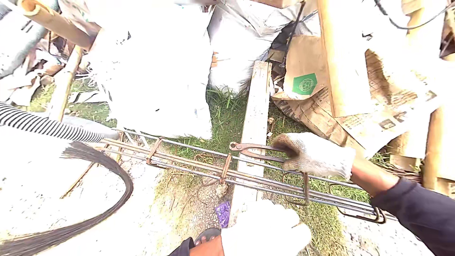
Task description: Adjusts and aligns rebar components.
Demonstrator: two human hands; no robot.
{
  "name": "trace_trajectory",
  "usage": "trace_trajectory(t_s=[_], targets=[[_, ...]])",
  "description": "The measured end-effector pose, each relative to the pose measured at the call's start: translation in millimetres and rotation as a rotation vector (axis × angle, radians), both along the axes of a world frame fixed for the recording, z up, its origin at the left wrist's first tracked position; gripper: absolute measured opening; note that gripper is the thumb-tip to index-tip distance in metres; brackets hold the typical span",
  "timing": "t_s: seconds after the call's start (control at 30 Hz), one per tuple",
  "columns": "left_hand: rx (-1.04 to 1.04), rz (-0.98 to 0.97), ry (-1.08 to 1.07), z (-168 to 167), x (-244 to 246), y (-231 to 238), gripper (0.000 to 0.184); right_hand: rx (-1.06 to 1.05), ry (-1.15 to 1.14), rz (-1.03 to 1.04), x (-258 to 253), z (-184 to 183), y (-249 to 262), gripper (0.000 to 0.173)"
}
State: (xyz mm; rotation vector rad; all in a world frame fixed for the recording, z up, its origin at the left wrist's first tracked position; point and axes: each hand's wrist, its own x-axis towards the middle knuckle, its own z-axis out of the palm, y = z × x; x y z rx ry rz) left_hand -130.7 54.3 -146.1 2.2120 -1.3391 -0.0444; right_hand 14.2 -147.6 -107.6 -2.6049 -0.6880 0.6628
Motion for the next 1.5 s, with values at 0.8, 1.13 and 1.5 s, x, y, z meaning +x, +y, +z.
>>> trace_trajectory(t_s=[0.8, 1.13, 1.5], targets=[[-0.058, 0.005, 0.076, -6.1, -0.7, -2.1, 0.018, 0.393, 0.337, -0.127, 20.8, 2.5, -27.0, 0.03], [-0.053, -0.002, 0.101, -10.7, 1.7, -2.4, 0.018, 0.334, 0.241, -0.006, 27.8, -7.1, -12.8, 0.024], [-0.037, 0.003, 0.131, -11.5, 2.5, -0.2, 0.019, 0.328, 0.179, 0.062, 30.9, -18.1, -7.1, 0.018]])
